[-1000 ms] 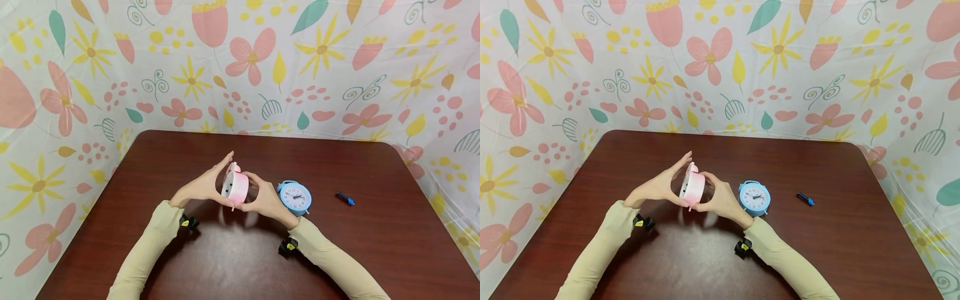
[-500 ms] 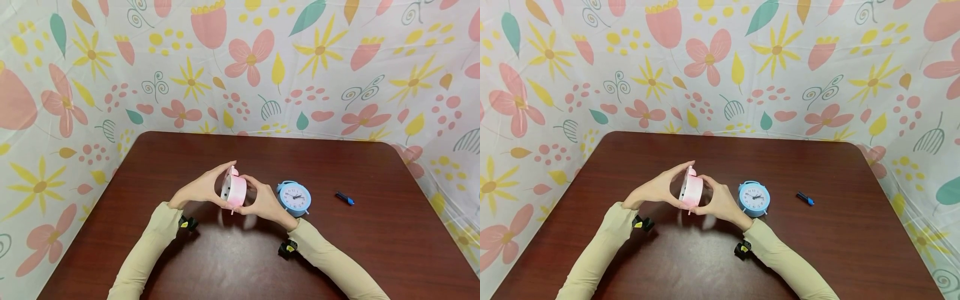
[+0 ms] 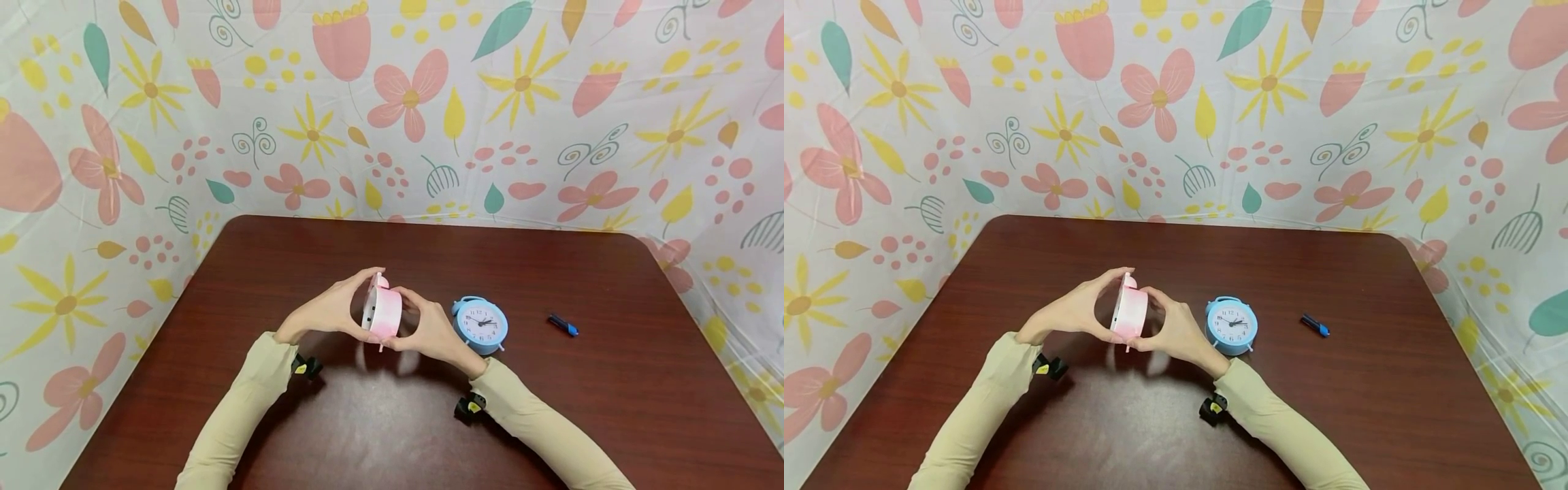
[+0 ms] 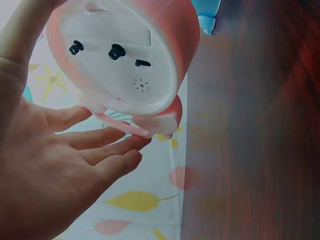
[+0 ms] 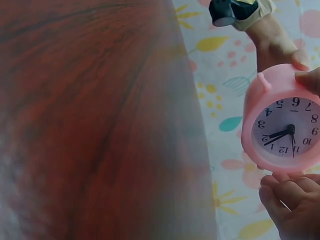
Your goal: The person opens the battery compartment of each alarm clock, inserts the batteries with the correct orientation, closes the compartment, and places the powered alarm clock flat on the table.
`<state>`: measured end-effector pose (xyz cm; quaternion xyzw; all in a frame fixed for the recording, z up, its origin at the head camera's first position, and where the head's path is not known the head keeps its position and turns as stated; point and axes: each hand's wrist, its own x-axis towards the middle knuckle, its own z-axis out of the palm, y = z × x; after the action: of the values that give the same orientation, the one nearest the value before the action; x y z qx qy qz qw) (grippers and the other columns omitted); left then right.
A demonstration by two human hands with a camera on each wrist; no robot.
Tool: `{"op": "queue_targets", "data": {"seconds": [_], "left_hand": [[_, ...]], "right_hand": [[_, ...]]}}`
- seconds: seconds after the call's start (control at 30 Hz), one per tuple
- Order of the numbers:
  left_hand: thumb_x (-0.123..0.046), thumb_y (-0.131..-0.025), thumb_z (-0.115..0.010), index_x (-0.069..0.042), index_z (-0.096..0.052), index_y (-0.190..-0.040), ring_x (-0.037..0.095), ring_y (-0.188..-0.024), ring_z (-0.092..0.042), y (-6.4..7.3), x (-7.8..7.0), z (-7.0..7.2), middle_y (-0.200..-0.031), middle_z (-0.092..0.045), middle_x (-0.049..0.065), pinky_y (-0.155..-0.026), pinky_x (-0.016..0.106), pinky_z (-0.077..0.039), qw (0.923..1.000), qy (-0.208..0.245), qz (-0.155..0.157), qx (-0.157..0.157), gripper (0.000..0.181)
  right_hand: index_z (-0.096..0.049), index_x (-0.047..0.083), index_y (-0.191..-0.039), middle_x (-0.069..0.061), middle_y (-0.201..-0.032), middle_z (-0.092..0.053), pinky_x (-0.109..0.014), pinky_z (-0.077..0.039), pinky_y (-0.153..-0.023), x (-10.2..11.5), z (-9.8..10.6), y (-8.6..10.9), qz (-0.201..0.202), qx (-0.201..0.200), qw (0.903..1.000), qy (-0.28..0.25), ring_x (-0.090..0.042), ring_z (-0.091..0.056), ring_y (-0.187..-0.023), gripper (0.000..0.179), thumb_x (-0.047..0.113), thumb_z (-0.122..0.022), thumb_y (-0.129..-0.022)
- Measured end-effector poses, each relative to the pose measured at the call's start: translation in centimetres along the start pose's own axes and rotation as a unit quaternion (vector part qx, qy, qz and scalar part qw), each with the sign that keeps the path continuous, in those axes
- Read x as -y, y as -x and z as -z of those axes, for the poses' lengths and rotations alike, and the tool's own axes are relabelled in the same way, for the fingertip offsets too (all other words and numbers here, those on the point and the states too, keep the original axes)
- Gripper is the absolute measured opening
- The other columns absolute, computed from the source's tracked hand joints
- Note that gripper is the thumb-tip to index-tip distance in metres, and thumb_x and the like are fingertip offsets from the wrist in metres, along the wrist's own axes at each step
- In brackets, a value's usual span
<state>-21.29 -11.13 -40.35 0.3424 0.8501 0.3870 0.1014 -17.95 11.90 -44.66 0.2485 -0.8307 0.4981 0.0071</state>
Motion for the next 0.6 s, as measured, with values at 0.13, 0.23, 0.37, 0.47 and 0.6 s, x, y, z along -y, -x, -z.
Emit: {"op": "queue_targets", "data": {"seconds": [0.13, 0.23, 0.37, 0.47, 0.6], "left_hand": [[-0.036, -0.057, -0.092, -0.017, -0.035, -0.144, 0.017, -0.127, -0.049, 0.01, 0.05, -0.13, -0.136, -0.052, -0.001, -0.105, 0.045, -0.041, 0.9997, -0.011, -0.004, -0.022, 0.106], [-0.035, -0.056, -0.093, -0.014, -0.037, -0.142, 0.018, -0.125, -0.051, 0.05, 0.09, -0.12, -0.133, -0.054, 0.000, -0.104, 0.045, -0.042, 0.9993, -0.011, -0.007, -0.034, 0.104], [-0.036, -0.056, -0.093, -0.013, -0.037, -0.140, 0.020, -0.123, -0.052, 0.12, 0.31, -0.06, -0.130, -0.055, 0.000, -0.102, 0.046, -0.043, 0.9991, -0.004, -0.008, -0.042, 0.103], [-0.036, -0.057, -0.093, -0.015, -0.037, -0.138, 0.018, -0.125, -0.051, 0.18, 0.53, 0.04, -0.129, -0.055, -0.001, -0.103, 0.046, -0.042, 0.9989, 0.016, -0.010, -0.044, 0.101], [-0.034, -0.057, -0.094, -0.017, -0.036, -0.136, 0.019, -0.128, -0.051, 0.19, 0.84, 0.25, -0.130, -0.055, -0.002, -0.105, 0.047, -0.041, 0.9973, 0.049, -0.014, -0.053, 0.099]], "right_hand": [[-0.050, 0.014, -0.136, -0.006, -0.130, -0.062, -0.042, -0.052, -0.094, -0.02, 0.14, 0.00, 0.001, 0.004, 0.9999, -0.014, -0.022, -0.065, -0.111, 0.081, 0.024, -0.087, -0.065], [-0.050, 0.017, -0.137, -0.004, -0.133, -0.060, -0.042, -0.050, -0.097, 0.00, 0.17, -0.04, 0.002, 0.010, 0.9997, -0.022, -0.021, -0.064, -0.115, 0.081, 0.024, -0.087, -0.067], [-0.041, 0.014, -0.146, -0.008, -0.145, -0.050, -0.042, -0.045, -0.103, -0.16, 0.19, -0.10, -0.001, 0.030, 0.9989, -0.038, -0.022, -0.057, -0.125, 0.091, 0.025, -0.088, -0.069], [-0.028, 0.011, -0.153, -0.011, -0.154, -0.037, -0.043, -0.038, -0.109, -0.38, 0.35, -0.14, -0.013, 0.051, 0.9966, -0.063, -0.023, -0.045, -0.136, 0.104, 0.024, -0.088, -0.069], [-0.014, 0.011, -0.155, -0.013, -0.159, -0.027, -0.045, -0.031, -0.113, -0.76, 0.61, -0.26, -0.032, 0.073, 0.9924, -0.093, -0.024, -0.032, -0.144, 0.113, 0.021, -0.087, -0.070]]}}
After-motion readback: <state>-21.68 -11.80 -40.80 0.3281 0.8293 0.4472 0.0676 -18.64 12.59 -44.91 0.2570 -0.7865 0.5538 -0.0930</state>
